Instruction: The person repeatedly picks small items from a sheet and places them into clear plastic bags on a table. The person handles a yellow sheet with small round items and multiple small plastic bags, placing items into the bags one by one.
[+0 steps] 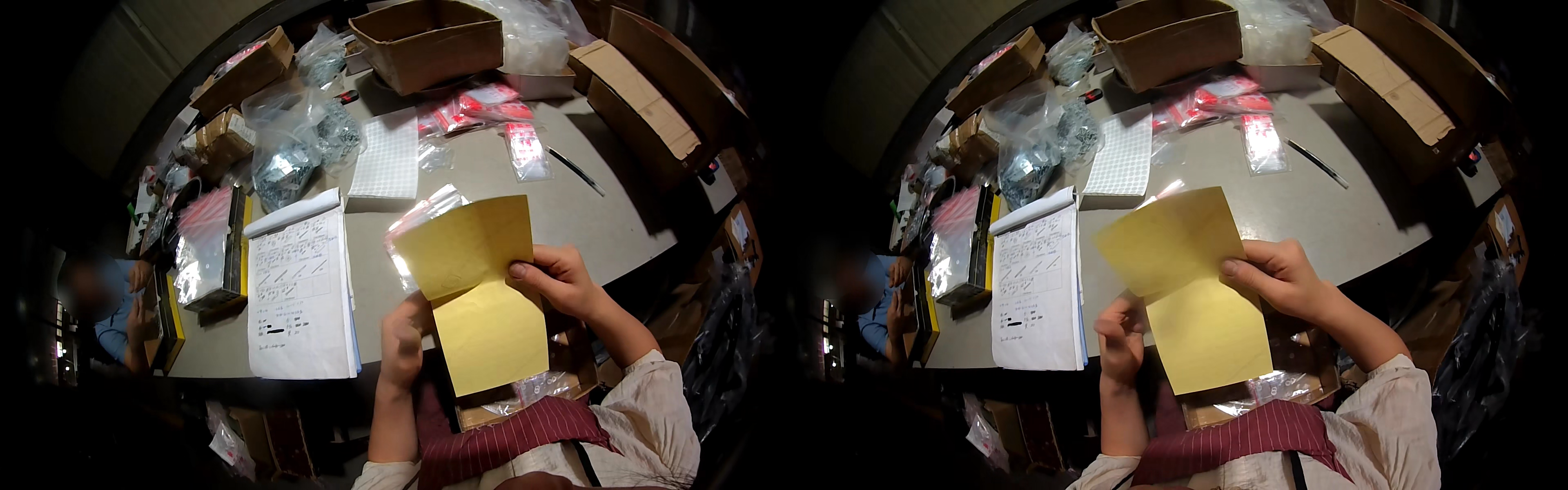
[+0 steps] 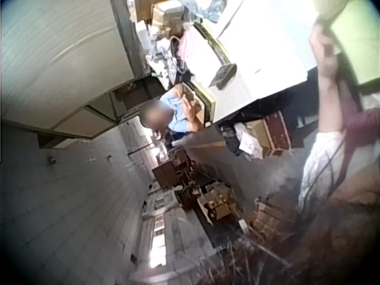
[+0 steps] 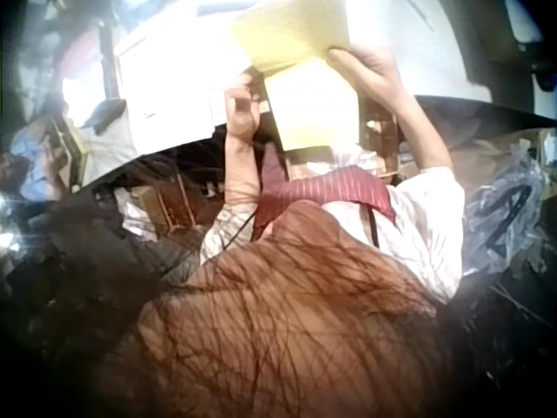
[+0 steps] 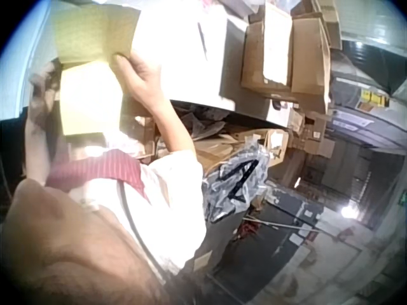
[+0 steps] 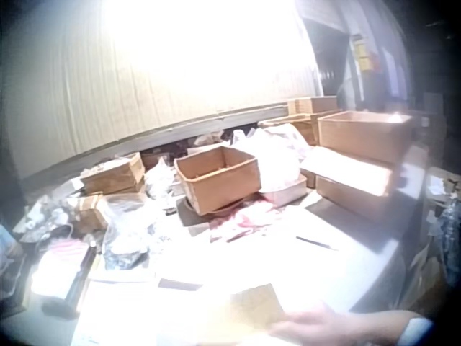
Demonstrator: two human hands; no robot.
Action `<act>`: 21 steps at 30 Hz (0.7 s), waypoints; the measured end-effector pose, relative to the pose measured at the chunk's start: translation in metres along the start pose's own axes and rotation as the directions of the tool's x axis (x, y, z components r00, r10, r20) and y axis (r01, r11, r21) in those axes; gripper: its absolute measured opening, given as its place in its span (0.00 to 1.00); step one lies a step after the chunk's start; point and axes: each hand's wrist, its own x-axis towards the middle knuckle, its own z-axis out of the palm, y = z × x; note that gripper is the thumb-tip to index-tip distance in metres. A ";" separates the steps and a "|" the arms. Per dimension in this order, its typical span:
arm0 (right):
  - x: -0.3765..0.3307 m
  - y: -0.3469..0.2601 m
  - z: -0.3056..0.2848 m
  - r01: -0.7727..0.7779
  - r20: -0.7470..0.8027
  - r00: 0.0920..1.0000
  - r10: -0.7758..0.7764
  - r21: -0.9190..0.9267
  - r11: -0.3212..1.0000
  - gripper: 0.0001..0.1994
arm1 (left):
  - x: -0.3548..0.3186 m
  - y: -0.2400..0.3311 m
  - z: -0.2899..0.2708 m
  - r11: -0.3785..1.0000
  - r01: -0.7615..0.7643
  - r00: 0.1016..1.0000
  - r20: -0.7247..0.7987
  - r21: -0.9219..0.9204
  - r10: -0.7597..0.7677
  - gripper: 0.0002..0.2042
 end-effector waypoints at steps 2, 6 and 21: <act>0.000 -0.005 -0.005 -0.052 0.112 0.992 0.057 -0.054 0.997 0.12 | -0.003 0.000 -0.002 0.983 0.034 0.999 0.009 0.178 -0.036 0.23; 0.001 -0.012 -0.010 -0.123 0.296 0.946 0.132 -0.049 0.991 0.12 | -0.005 0.008 0.003 0.947 0.129 0.991 -0.017 0.293 -0.130 0.09; -0.001 0.006 -0.016 0.047 0.280 0.957 -0.080 0.125 0.991 0.21 | 0.010 0.010 0.001 0.985 0.065 0.982 0.164 0.161 -0.092 0.42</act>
